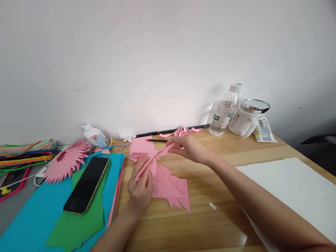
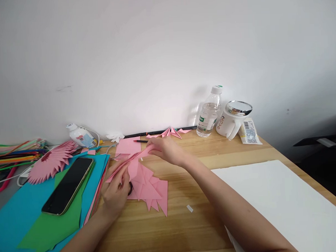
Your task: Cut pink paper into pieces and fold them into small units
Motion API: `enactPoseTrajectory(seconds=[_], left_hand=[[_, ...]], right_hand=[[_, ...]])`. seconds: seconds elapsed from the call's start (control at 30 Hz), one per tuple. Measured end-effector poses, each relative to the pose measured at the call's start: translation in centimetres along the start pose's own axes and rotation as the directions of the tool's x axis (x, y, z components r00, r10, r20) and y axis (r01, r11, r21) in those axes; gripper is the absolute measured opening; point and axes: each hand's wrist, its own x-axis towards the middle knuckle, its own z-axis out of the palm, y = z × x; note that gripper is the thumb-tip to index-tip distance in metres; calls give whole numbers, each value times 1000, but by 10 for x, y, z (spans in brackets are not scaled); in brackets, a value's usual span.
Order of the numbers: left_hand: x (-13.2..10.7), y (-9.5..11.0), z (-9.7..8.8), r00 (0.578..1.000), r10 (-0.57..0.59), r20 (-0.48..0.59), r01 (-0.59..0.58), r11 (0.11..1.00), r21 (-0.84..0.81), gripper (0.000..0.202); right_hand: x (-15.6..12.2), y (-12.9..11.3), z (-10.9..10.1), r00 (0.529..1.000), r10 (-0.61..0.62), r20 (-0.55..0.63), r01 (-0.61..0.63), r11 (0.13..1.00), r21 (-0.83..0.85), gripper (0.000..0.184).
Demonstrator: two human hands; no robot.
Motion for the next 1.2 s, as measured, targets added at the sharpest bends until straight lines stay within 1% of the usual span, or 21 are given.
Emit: enactPoseTrajectory(seconds=[0.03,0.07,0.1,0.17,0.23,0.27,0.33,0.43,0.5,0.6,0.67,0.73,0.83,0.9,0.93,1.0,1.07,1.13,1.2], left_hand=[[0,0,0,998,-62,-15,62,998,25,25],[1,0,0,989,-148,-18,149,988,44,24],[1,1,1,970,-242,-11,242,969,54,24],[1,3,1,912,-409,22,408,912,42,25],[3,3,1,857,-512,57,514,857,-24,26],[4,3,1,836,-543,72,548,834,-72,27],[7,1,1,809,-576,116,587,790,-178,27],[11,-1,3,770,-604,208,637,703,-315,31],[11,-1,4,724,-643,251,684,618,-388,37],[9,0,6,642,-702,308,745,478,-464,47],[8,0,7,609,-719,335,762,413,-499,51],[8,0,7,603,-717,350,760,383,-525,50],[9,-1,8,631,-692,350,734,387,-559,40],[10,-1,9,656,-681,325,704,396,-590,33],[10,-2,10,661,-683,311,692,394,-605,31],[10,-2,11,654,-696,295,684,379,-623,28],[10,-2,12,634,-712,302,694,352,-628,27],[10,-2,11,612,-726,313,706,324,-629,28],[11,-2,10,595,-737,321,711,296,-638,28]], right_hand=[[0,-1,-2,1000,-6,10,6,1000,-8,11],[-1,-2,-2,999,-21,30,21,1000,5,10],[-1,-4,-2,998,-47,52,46,999,27,10],[-1,-8,2,992,-108,70,105,994,43,10],[-1,-12,9,989,-144,42,145,989,-27,13],[-1,-13,12,988,-152,20,153,985,-81,15],[0,-15,18,986,-162,-22,156,971,-179,17],[1,-17,29,980,-193,-38,177,950,-258,19],[1,-18,37,974,-224,-36,205,937,-283,24],[0,-18,49,969,-246,-34,225,930,-292,34],[-1,-19,53,970,-239,-39,221,939,-264,36],[-2,-20,54,969,-237,-70,222,958,-181,31],[-3,-22,53,961,-223,-165,229,973,20,27],[-3,-23,52,955,-174,-242,215,964,154,28],[-3,-23,52,950,-139,-278,203,956,214,27],[-2,-23,52,947,-67,-314,174,929,326,26],[-1,-22,52,960,-9,-280,132,897,422,26],[-1,-21,49,981,23,-192,77,864,498,28],[0,-22,46,994,28,-107,34,841,540,30]])
